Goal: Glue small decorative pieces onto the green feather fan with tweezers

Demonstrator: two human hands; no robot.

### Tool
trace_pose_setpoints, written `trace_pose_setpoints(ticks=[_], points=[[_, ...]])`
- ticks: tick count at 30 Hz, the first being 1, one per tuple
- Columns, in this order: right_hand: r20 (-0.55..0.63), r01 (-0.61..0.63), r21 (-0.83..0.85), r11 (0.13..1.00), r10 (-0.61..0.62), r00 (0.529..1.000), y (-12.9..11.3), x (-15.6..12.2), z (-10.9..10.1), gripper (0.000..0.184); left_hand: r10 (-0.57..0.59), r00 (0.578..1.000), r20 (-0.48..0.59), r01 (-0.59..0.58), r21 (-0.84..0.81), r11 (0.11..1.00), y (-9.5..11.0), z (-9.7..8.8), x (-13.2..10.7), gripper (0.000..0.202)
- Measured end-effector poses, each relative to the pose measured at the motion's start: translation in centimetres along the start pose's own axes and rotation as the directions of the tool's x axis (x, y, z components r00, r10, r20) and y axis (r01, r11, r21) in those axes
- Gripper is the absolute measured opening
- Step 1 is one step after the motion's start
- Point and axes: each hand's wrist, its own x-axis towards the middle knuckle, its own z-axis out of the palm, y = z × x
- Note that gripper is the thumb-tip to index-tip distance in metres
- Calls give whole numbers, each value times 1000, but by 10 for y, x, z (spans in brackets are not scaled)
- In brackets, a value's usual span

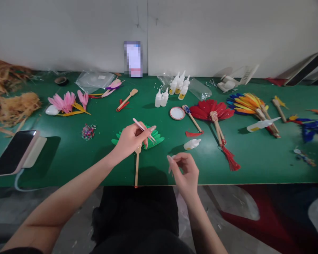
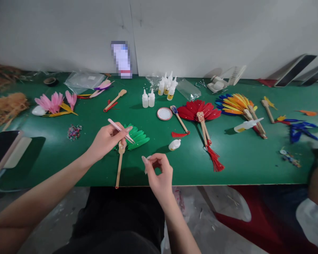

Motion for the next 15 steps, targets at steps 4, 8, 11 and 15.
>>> trace_pose_setpoints(ticks=[4, 8, 11, 15], points=[[-38, 11, 54, 998, -9, 999, -11, 16, -6, 28, 2, 1000, 26, 1, -85, 996, 20, 0, -12, 36], [175, -5, 86, 996, -10, 985, -26, 25, -10, 51, 8, 999, 33, -3, -147, 989, 35, 1, -19, 36], [324, -25, 147, 989, -24, 946, -38, 24, -20, 6, 28, 998, -53, -37, -168, 985, 39, 0, -17, 34], [123, -39, 147, 988, 21, 992, -45, 26, -36, 17, 1, 998, -65, -16, -238, 971, 38, 4, -15, 35]])
